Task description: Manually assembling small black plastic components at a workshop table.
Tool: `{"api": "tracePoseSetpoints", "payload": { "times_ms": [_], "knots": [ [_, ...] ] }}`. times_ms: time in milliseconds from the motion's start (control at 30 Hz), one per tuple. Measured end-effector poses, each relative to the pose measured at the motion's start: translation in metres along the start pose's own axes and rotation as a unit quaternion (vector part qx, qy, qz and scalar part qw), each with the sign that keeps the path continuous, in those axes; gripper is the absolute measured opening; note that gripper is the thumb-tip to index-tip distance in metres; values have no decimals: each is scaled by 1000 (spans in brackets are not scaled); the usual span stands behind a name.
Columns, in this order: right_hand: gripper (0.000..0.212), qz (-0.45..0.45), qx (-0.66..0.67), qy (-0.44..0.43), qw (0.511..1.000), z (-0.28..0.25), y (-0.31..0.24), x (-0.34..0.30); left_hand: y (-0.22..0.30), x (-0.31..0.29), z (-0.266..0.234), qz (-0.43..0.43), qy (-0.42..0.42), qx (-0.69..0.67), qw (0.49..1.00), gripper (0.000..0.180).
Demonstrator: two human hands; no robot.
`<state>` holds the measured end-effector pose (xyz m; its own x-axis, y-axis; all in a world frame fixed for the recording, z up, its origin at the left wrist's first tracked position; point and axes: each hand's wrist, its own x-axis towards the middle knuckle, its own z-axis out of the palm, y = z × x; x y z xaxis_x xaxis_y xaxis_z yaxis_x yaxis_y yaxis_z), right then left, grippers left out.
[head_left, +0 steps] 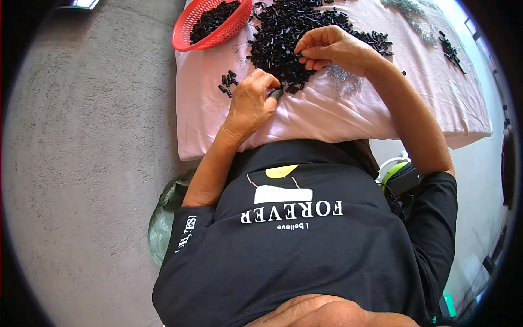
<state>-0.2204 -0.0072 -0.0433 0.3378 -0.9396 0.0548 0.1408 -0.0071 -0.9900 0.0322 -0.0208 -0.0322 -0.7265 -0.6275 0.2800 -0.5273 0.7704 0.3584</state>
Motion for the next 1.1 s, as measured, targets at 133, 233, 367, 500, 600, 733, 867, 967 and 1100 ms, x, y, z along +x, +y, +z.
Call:
{"api": "tracePoseSetpoints", "payload": {
  "times_ms": [133,233,367,500,600,733,867,967,1100],
  "knots": [
    [15,-3,-11,3,1000,1,0,0,1,-1,-2,-12,-13,-3,1000,15],
    [15,0,-18,7,1000,1,0,0,2,-1,-4,-17,-24,-14,999,16],
    [14,1,-20,3,1000,0,0,0,4,-2,-7,-28,-14,-40,999,18],
    [14,6,-25,3,1000,1,-1,0,4,-1,-7,-2,-9,-28,1000,18],
    [13,1,-25,1,1000,2,-1,-1,0,1,-4,-6,-27,-11,1000,16],
    [13,3,-23,6,1000,3,-2,-2,4,1,-6,-7,-43,0,999,14],
    [14,1,-30,2,1000,3,-2,-1,3,-2,-5,-5,-44,1,999,14],
    [18,-2,-31,-13,999,-1,0,0,10,-3,-6,-12,-19,-41,999,18],
    [19,6,-17,-21,1000,-2,0,0,13,3,-11,18,20,-82,996,26]
  ]
}}
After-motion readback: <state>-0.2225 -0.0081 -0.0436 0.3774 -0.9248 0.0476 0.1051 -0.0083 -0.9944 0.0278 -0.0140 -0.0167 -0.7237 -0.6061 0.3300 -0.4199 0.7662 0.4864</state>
